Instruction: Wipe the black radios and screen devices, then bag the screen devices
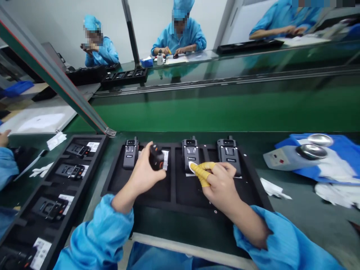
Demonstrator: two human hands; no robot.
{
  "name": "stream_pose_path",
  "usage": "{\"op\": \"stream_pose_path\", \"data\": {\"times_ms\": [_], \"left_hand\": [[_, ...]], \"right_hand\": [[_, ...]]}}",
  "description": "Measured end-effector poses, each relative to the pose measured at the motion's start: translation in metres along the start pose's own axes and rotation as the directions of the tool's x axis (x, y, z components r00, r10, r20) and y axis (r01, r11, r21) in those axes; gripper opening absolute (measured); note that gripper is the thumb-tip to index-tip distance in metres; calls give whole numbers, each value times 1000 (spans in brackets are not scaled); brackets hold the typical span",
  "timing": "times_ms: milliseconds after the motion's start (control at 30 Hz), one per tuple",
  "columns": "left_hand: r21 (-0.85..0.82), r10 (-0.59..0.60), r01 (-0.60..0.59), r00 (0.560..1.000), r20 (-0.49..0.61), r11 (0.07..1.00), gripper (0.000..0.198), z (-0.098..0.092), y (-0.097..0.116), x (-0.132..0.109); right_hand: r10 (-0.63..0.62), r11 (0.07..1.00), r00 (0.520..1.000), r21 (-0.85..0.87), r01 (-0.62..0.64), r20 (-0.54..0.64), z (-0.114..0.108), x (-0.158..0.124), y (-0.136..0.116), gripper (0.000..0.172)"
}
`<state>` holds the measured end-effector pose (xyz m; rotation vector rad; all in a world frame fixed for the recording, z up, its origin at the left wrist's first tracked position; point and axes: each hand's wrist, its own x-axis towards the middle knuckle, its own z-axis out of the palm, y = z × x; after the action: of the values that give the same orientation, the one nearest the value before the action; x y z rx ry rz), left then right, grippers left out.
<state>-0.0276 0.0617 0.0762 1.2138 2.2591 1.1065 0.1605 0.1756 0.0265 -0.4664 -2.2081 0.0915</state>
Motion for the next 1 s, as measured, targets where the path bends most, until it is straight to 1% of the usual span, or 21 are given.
{"op": "stream_pose_path", "data": {"times_ms": [33, 67, 133, 200, 300, 433, 567, 633, 700, 867, 1000], "left_hand": [[-91, 24, -25, 1000, -19, 996, 74, 2, -3, -9], [-142, 44, -48, 999, -30, 989, 67, 4, -5, -16], [-180, 93, -98, 995, -32, 979, 56, 8, -8, -26], [-177, 158, -163, 987, -37, 971, 49, 10, -11, -31], [-161, 243, -248, 969, -49, 955, 47, 10, -12, -32], [-159, 311, -313, 950, -36, 936, 49, 10, -14, -33], [-199, 338, -336, 941, -26, 921, 47, 10, -15, -33], [-205, 337, -335, 941, -22, 920, 46, 11, -15, -33], [-201, 325, -321, 946, -11, 926, 47, 10, -16, -32], [-198, 331, -320, 944, 21, 926, 49, 10, -14, -32], [-184, 311, -301, 950, 30, 936, 48, 9, -13, -32]], "right_hand": [[4, 1000, 1000, 12, -4, 10, -2, 3, -2, 34], [2, 1000, 1000, 24, -2, 21, -4, 6, -5, 37], [-12, 999, 999, 36, 11, 31, -10, 16, -13, 39], [-30, 999, 999, 34, 29, 33, -14, 27, -22, 36], [-74, 996, 996, 46, 72, 54, -14, 41, -37, 32], [-147, 988, 985, 71, 140, 93, -11, 52, -54, 33], [-226, 974, 961, 57, 220, 160, -11, 58, -66, 33], [-280, 960, 944, 52, 275, 173, -13, 60, -68, 32], [-311, 950, 931, 63, 305, 189, -14, 61, -69, 30], [-315, 949, 923, 104, 299, 221, -18, 60, -63, 31], [-289, 957, 934, 46, 286, 208, -22, 59, -55, 32]]}}
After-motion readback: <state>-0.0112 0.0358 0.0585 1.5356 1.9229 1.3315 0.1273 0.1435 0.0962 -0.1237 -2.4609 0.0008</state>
